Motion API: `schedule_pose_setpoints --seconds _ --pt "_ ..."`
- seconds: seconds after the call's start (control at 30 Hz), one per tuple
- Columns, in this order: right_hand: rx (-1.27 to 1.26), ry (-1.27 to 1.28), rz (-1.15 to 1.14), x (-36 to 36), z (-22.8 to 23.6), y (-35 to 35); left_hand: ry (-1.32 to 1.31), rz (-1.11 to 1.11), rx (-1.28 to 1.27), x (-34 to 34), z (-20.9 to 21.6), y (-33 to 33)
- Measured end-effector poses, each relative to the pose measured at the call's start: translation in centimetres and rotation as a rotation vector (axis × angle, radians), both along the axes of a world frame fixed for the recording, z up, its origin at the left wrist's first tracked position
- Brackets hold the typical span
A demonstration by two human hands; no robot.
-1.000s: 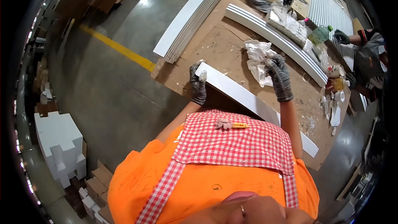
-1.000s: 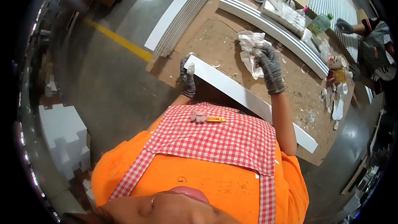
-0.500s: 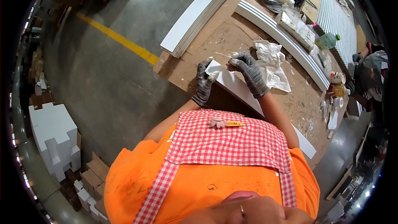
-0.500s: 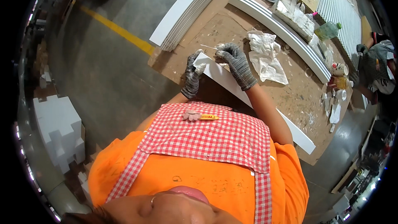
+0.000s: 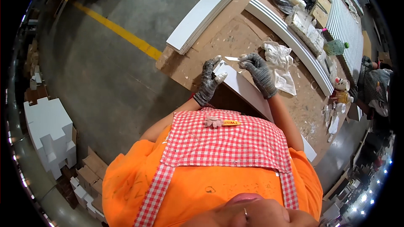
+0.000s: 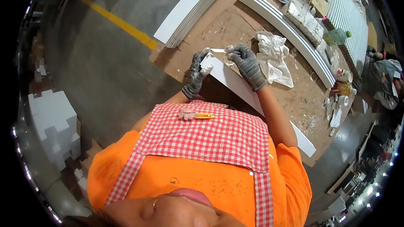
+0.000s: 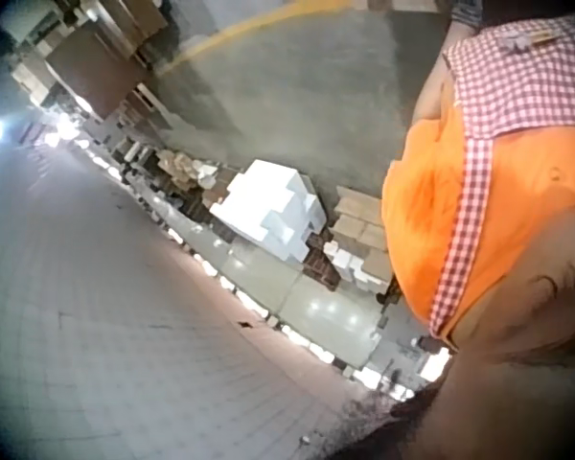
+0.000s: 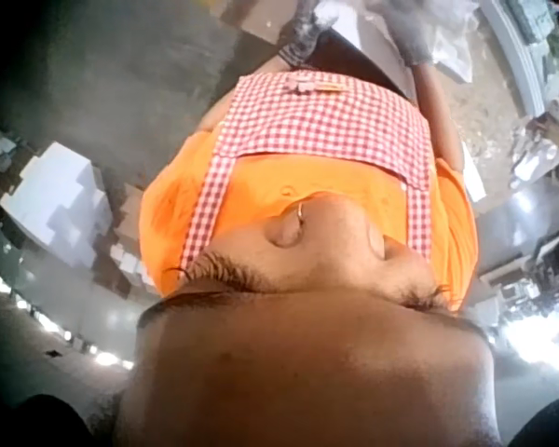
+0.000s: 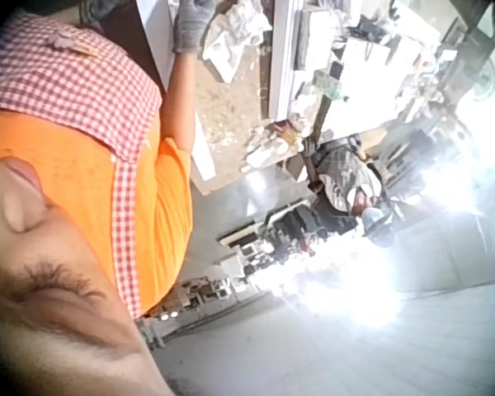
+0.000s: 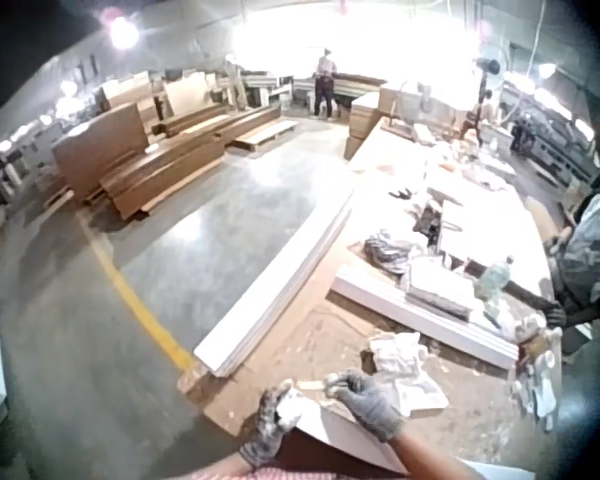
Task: The person wipes the surface of long white wooden planks with a cloth. They handle the planks one at a time, turning them over to clean different sides and edges before placing them back on the workbench.
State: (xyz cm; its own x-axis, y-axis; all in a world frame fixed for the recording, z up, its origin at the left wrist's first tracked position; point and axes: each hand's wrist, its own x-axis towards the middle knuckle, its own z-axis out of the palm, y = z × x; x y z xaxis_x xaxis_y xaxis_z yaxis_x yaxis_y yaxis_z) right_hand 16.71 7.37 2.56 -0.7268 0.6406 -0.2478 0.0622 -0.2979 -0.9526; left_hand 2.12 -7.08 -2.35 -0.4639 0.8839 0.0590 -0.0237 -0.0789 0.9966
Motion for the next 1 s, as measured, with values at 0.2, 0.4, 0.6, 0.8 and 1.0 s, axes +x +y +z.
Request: schedule_pose_setpoints --seconds 0.2,0.4,0.6,0.8,1.0 --pt "0.163 -0.013 0.045 -0.7 -1.4 0.9 0.1 -0.064 -0.048 -1.1 -1.2 -0.2" --pt "0.278 -0.06 0.137 -1.2 -0.9 1.8 0.03 -0.1 -0.05 -1.3 -2.0 0.1" --pt "0.47 -0.074 0.24 -1.3 -0.7 3.1 0.139 -0.121 -0.04 -1.7 -2.1 0.2" --pt "0.459 -0.014 0.186 -1.6 -0.7 3.1 0.109 -0.111 -0.049 -1.6 -1.9 0.0" --pt "0.045 -0.075 0.155 -1.6 -0.1 3.4 0.069 -0.139 -0.076 -1.7 -2.1 -0.1"
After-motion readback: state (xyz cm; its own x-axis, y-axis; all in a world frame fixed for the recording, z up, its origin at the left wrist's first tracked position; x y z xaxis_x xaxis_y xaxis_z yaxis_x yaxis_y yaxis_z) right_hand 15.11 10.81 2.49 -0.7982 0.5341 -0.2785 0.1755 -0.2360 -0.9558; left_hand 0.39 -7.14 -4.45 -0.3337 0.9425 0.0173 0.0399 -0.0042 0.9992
